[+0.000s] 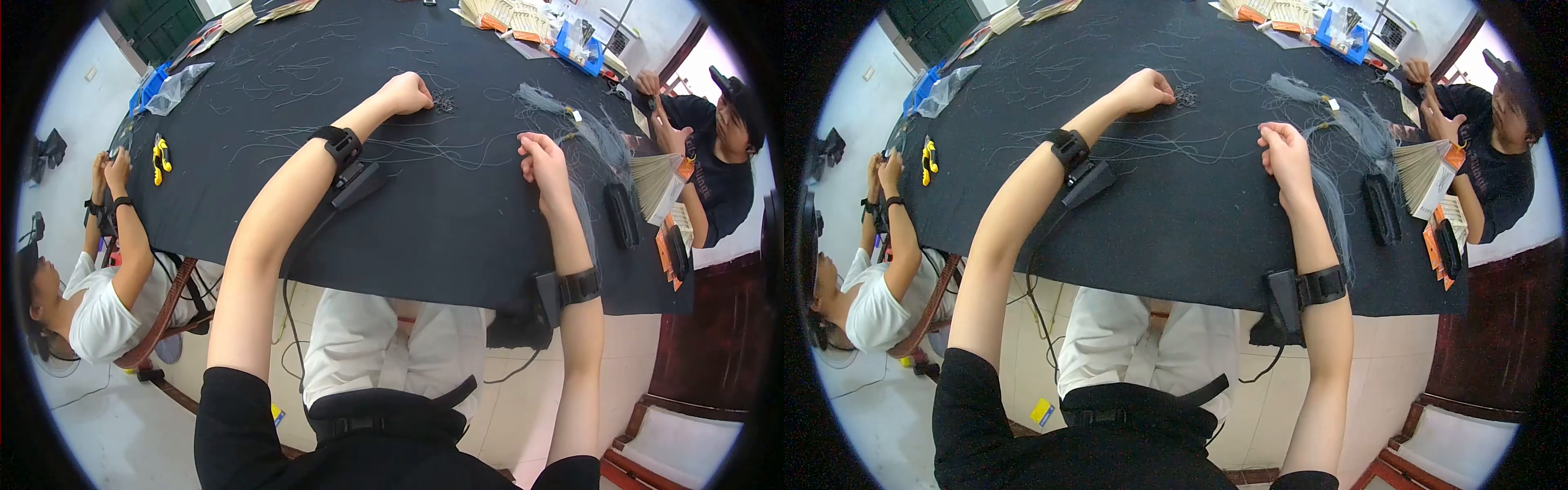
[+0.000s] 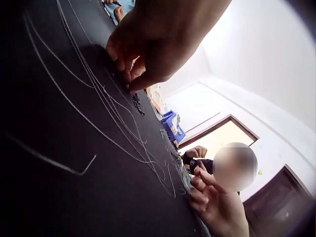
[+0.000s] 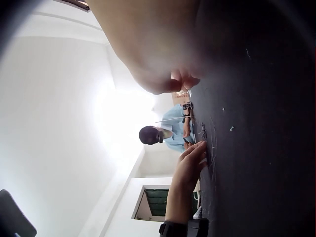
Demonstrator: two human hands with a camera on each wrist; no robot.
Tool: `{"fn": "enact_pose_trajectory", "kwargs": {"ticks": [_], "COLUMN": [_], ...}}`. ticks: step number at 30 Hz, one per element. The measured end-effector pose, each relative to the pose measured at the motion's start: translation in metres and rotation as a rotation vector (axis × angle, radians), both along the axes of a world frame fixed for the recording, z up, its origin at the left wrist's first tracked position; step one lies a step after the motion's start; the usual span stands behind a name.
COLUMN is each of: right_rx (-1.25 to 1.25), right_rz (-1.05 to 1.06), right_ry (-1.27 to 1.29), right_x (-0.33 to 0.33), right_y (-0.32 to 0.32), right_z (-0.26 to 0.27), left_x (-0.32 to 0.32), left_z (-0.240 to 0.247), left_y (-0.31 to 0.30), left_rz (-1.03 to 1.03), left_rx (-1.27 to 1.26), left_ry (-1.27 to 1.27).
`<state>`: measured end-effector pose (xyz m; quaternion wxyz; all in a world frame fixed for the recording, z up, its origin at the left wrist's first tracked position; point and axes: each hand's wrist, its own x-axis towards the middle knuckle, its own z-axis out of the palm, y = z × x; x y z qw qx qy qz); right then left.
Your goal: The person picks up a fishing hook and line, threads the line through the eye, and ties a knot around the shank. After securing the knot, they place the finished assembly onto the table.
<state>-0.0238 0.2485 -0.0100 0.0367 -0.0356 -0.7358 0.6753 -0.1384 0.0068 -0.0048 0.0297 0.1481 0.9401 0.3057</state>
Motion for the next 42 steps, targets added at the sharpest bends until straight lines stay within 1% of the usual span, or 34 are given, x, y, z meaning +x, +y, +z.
{"fn": "enact_pose_trajectory", "kwargs": {"ticks": [5, 8, 11, 14, 21, 26, 29, 32, 35, 38, 42], "right_rx": [-0.008, -0.005, 0.002, 0.028, 0.05, 0.055, 0.057, 0.052, 0.046, 0.05, 0.055], "right_rz": [0.011, 0.017, 0.02, 0.028, 0.037, 0.032, 0.031, 0.038, 0.043, 0.045, 0.052], "right_ry": [0.006, 0.007, 0.006, 0.009, 0.004, -0.007, -0.007, -0.01, -0.015, -0.018, -0.015], "right_x": [-0.001, 0.0, -0.001, -0.003, -0.003, -0.003, -0.003, -0.003, -0.004, -0.004, -0.004], "right_y": [0.001, 0.0, 0.001, 0.002, 0.002, 0.002, 0.002, 0.003, 0.003, 0.004, 0.003], "right_z": [-0.002, -0.001, -0.002, -0.004, -0.003, -0.003, -0.003, -0.003, -0.003, -0.003, -0.003], "left_x": [0.002, 0.003, 0.003, 0.005, 0.006, 0.01, 0.023, 0.023, 0.026, 0.031, 0.033], "left_z": [-0.001, -0.002, -0.003, -0.007, -0.007, -0.006, 0.0, -0.003, 0.003, 0.005, 0.007], "left_y": [0.0, 0.001, 0.002, 0.004, 0.003, 0.001, 0.003, 0.004, 0.006, 0.009, 0.007], "left_rz": [0.013, 0.073, 0.071, 0.035, 0.021, 0.027, 0.017, -0.06, -0.139, -0.073, -0.043], "left_rx": [0.006, 0.021, 0.041, 0.026, 0.024, 0.127, 0.137, 0.004, -0.008, 0.206, 0.3], "left_ry": [0.025, 0.023, 0.023, 0.146, 0.094, 0.113, 0.272, 0.656, 0.696, 0.486, 0.251]}}
